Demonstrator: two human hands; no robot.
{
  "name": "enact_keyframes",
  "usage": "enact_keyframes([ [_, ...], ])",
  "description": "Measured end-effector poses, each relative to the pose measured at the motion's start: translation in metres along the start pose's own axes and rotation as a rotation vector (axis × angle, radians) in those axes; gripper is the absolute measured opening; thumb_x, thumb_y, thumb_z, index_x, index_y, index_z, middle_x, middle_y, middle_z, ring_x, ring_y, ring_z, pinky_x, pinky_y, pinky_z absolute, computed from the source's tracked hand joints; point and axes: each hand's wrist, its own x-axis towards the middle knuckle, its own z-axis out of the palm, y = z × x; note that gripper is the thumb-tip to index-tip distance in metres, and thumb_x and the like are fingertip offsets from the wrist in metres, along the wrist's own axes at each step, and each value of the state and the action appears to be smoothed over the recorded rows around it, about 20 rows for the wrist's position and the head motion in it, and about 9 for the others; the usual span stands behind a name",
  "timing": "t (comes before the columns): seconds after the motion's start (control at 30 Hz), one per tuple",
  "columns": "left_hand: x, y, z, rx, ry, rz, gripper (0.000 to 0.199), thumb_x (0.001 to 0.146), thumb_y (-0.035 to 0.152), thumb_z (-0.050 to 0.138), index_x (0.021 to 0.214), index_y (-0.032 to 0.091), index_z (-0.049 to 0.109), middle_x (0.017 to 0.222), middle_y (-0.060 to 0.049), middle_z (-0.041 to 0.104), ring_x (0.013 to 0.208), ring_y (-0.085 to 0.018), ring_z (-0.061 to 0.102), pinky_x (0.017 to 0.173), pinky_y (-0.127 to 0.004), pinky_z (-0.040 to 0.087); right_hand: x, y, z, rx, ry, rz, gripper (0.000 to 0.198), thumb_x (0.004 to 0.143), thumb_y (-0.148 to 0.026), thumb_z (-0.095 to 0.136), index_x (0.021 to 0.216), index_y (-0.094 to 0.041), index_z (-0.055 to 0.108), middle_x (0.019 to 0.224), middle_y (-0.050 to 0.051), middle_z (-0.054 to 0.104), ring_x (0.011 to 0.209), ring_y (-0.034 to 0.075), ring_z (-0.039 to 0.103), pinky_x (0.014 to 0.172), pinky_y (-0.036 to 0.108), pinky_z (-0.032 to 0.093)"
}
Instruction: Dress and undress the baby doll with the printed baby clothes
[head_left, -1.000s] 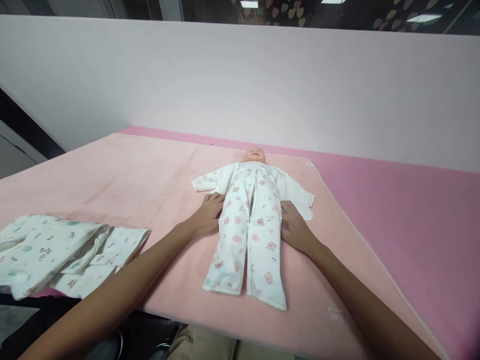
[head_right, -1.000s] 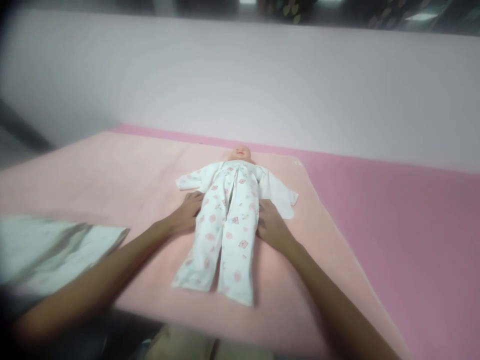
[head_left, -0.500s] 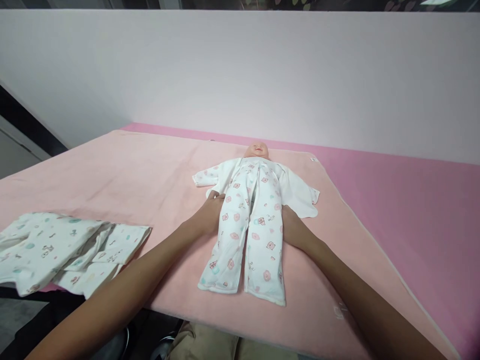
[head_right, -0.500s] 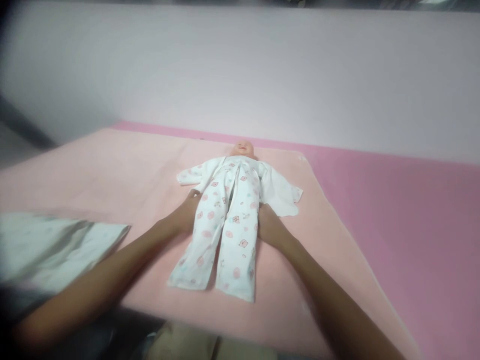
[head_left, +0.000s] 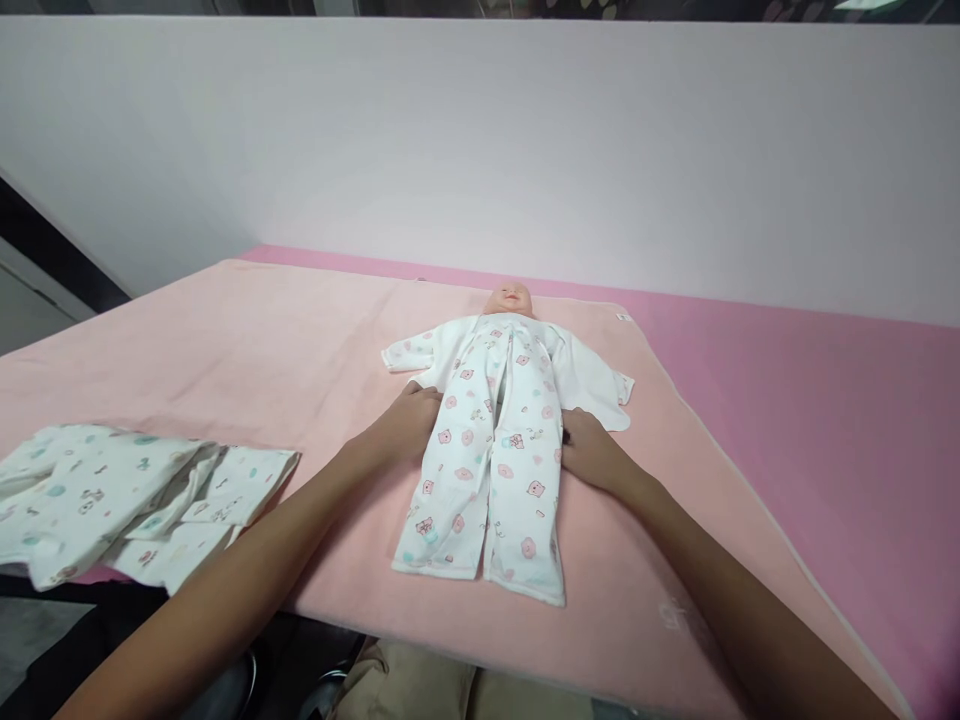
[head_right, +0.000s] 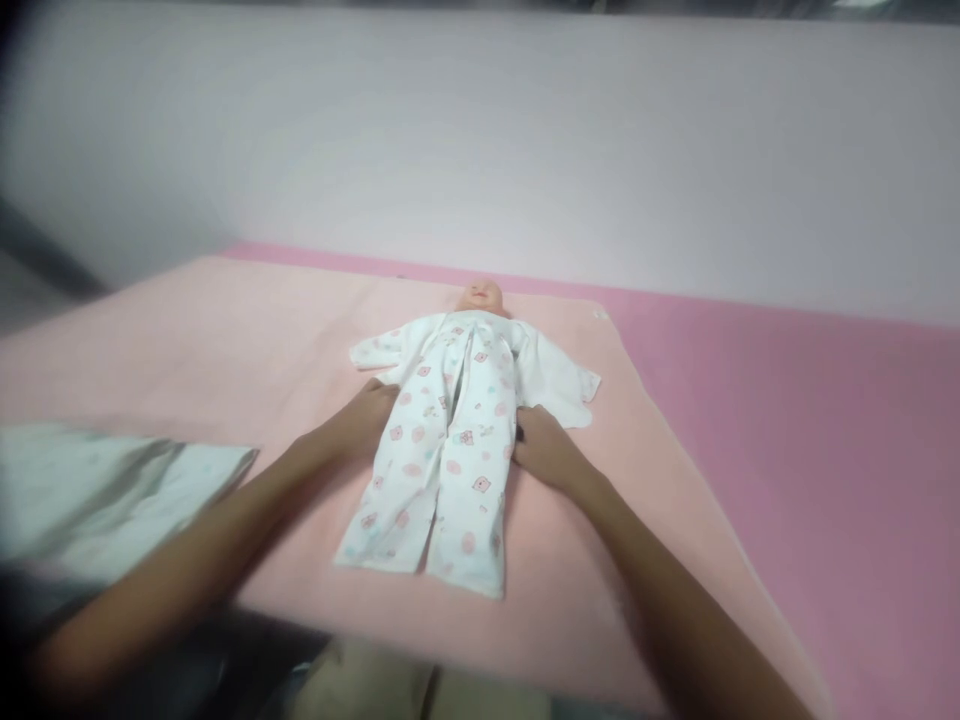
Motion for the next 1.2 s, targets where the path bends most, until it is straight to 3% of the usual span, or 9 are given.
enact_keyframes([
  [0.2,-0.001,-0.018,-0.007,0.059,0.318,-0.477,0.037,0.095,0.057,0.059,0.099,0.020,0.060,0.103,-0.015,0.068,0.101,-0.034,0.058,0.083,-0.046,0.047,-0.015,0.028,-0.051,-0.236,0.280,0.483,0.036,0.101,-0.057,0.053,0.096,-0.023,0.061,0.095,0.010,0.073,0.081,0.027,0.065,0.072,0.038,0.045],
  [0.37,0.009,-0.032,-0.004,0.043,0.205,-0.582,0.037,0.090,0.057,0.062,0.086,0.020,0.063,0.105,-0.017,0.069,0.113,-0.040,0.057,0.101,-0.056,0.042,-0.019,0.053,-0.063,-0.300,0.129,0.772,0.047,0.091,-0.068,0.063,0.092,-0.021,0.064,0.101,0.019,0.076,0.089,0.036,0.070,0.077,0.046,0.050],
  [0.47,0.013,-0.033,-0.011,-0.229,0.210,-0.634,0.031,0.090,0.050,0.062,0.079,0.021,0.062,0.089,-0.011,0.068,0.103,-0.035,0.060,0.094,-0.048,0.045,-0.012,0.051,-0.064,0.052,0.098,0.705,0.041,0.086,-0.063,0.070,0.086,-0.022,0.068,0.103,0.016,0.078,0.091,0.035,0.072,0.081,0.045,0.053],
  [0.57,0.022,-0.026,-0.030,-0.566,0.430,-0.661,0.028,0.095,0.048,0.057,0.083,0.022,0.057,0.079,-0.004,0.060,0.083,-0.023,0.057,0.076,-0.036,0.046,0.002,0.039,-0.073,0.543,0.259,0.589,0.038,0.082,-0.059,0.074,0.091,-0.022,0.067,0.099,0.012,0.076,0.091,0.031,0.071,0.079,0.041,0.056],
  [0.7,0.045,0.009,-0.049,-0.530,0.642,-0.393,0.030,0.103,0.047,0.051,0.084,0.024,0.045,0.082,-0.001,0.052,0.077,-0.018,0.051,0.071,-0.031,0.045,0.035,-0.003,-0.077,0.799,0.519,0.340,0.032,0.085,-0.048,0.070,0.103,-0.024,0.061,0.097,0.005,0.069,0.089,0.024,0.066,0.077,0.035,0.055],
  [0.77,0.055,0.033,-0.049,-0.453,0.528,-0.159,0.027,0.104,0.044,0.050,0.088,0.023,0.047,0.089,-0.003,0.057,0.085,-0.020,0.055,0.078,-0.033,0.049,0.051,-0.033,-0.068,0.736,0.538,0.194,0.028,0.087,-0.043,0.069,0.104,-0.024,0.060,0.095,0.003,0.067,0.086,0.021,0.064,0.078,0.035,0.054],
  [0.9,0.050,0.059,-0.035,-0.196,0.189,0.210,0.012,0.101,0.034,0.056,0.097,0.022,0.056,0.108,-0.008,0.064,0.102,-0.025,0.058,0.097,-0.043,0.050,0.048,-0.076,-0.036,0.260,0.217,-0.181,0.006,0.092,-0.025,0.061,0.098,-0.024,0.059,0.090,0.002,0.063,0.084,0.021,0.058,0.082,0.037,0.050],
  [1.0,0.025,0.051,-0.026,-0.147,0.178,0.174,0.017,0.098,0.033,0.062,0.112,0.023,0.058,0.125,-0.011,0.064,0.117,-0.030,0.057,0.105,-0.048,0.049,0.019,-0.075,-0.020,0.017,0.174,-0.285,0.014,0.096,-0.019,0.060,0.109,-0.025,0.061,0.100,0.006,0.065,0.094,0.025,0.059,0.092,0.044,0.049],
  [1.2,-0.011,0.019,-0.013,-0.242,0.232,-0.079,0.030,0.105,0.036,0.051,0.132,0.024,0.051,0.127,-0.011,0.064,0.112,-0.027,0.064,0.089,-0.042,0.053,-0.024,-0.044,-0.015,0.086,0.320,-0.091,0.024,0.104,-0.036,0.065,0.125,-0.028,0.057,0.121,0.010,0.064,0.111,0.030,0.060,0.088,0.044,0.055],
])
